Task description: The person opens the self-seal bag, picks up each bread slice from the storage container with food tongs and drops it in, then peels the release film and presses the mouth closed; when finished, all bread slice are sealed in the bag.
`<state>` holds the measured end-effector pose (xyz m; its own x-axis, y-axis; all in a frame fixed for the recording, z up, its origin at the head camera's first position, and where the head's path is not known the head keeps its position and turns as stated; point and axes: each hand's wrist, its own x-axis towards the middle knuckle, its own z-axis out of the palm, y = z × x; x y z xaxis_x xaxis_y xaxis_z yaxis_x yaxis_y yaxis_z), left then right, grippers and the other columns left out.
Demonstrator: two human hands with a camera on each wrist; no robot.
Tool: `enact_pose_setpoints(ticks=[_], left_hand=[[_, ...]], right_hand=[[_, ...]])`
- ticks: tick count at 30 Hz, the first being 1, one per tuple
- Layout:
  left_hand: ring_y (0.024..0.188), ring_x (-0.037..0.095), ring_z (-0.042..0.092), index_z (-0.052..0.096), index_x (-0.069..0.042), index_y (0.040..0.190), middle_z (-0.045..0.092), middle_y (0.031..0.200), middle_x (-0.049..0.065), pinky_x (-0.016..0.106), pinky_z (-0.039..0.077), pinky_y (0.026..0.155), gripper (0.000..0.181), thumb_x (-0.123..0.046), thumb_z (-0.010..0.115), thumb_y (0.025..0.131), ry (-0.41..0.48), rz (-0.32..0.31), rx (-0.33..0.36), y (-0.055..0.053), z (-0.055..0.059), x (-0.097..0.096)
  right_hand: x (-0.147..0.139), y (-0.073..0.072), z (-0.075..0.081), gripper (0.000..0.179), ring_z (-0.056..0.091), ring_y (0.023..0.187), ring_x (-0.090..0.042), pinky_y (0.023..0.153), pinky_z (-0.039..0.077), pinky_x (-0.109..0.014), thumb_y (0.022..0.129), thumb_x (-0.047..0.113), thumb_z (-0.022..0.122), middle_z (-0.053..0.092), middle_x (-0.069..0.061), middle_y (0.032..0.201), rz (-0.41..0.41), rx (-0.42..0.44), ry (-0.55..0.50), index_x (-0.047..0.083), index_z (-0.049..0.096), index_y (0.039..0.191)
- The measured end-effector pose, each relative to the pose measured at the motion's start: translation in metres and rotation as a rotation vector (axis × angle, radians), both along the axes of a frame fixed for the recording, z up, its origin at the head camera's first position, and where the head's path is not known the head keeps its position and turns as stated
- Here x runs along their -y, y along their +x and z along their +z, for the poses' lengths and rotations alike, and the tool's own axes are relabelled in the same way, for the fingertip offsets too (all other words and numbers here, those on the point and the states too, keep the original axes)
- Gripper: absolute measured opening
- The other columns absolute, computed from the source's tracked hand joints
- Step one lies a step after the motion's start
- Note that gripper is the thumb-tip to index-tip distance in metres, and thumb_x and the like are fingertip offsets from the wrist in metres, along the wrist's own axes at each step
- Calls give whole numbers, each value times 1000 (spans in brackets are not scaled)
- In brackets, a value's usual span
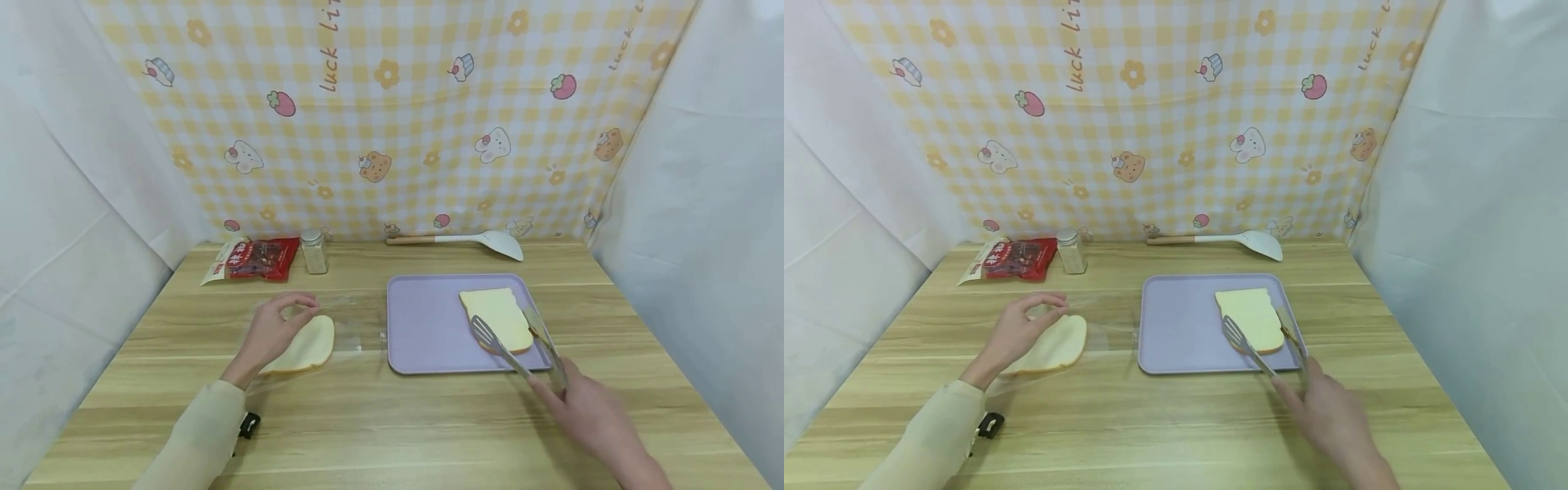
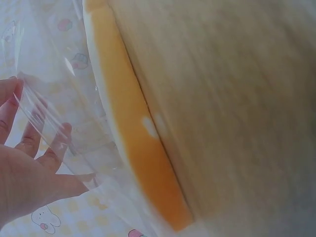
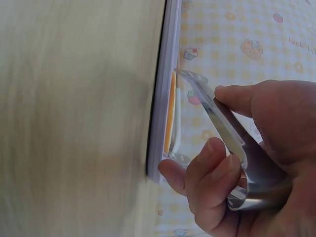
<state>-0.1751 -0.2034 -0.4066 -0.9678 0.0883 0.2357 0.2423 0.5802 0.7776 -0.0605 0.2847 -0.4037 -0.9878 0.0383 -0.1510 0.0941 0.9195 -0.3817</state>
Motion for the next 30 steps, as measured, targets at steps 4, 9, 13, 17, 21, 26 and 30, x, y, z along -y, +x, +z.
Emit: enact_pose_setpoints(ticks=[4,9,13,17,21,26,30], left_hand=[[135,38,60,79,-6,110,73,133,16,62,47,110,15,-16,73,100,0,0,15,0,0,0],[137,39,60,78,-5,111,72,134,16,64,45,112,16,-16,73,100,-4,5,29,1,-1,0],[137,39,59,78,-4,112,72,135,16,64,45,112,17,-15,73,101,-1,3,33,1,0,0],[137,40,59,77,-3,113,72,135,17,65,46,112,18,-15,72,101,0,2,34,2,0,0],[136,40,60,77,-3,113,72,134,17,65,48,111,17,-14,72,101,2,0,32,2,-1,0],[136,40,60,77,-2,113,72,133,17,64,49,109,17,-13,73,100,2,-1,29,1,-1,0],[136,40,59,77,-3,113,72,133,17,64,47,111,17,-14,73,100,-4,0,32,1,-2,0]], right_hand=[[7,1,-3,85,71,89,-33,69,56,-52,104,65,52,72,-18,96,-5,-37,35,-10,43,144],[12,3,-6,94,69,107,-54,79,56,-64,105,66,49,68,-38,120,-11,-52,72,-13,33,152],[10,3,-7,95,68,109,-56,81,57,-65,105,65,50,66,-41,123,-10,-47,63,-13,29,155],[6,0,-6,98,71,100,-47,78,57,-61,104,67,51,70,-35,116,-12,-19,45,-11,27,158],[1,-2,-4,98,65,83,-28,69,56,-49,103,66,54,76,-18,102,-9,6,15,-9,26,161],[-2,-2,-2,95,58,70,-20,59,48,-38,104,65,53,71,-7,86,8,4,1,-7,28,161],[-1,0,-3,89,52,63,-18,54,41,-33,105,62,55,60,-2,74,16,-20,-7,-4,34,159]])
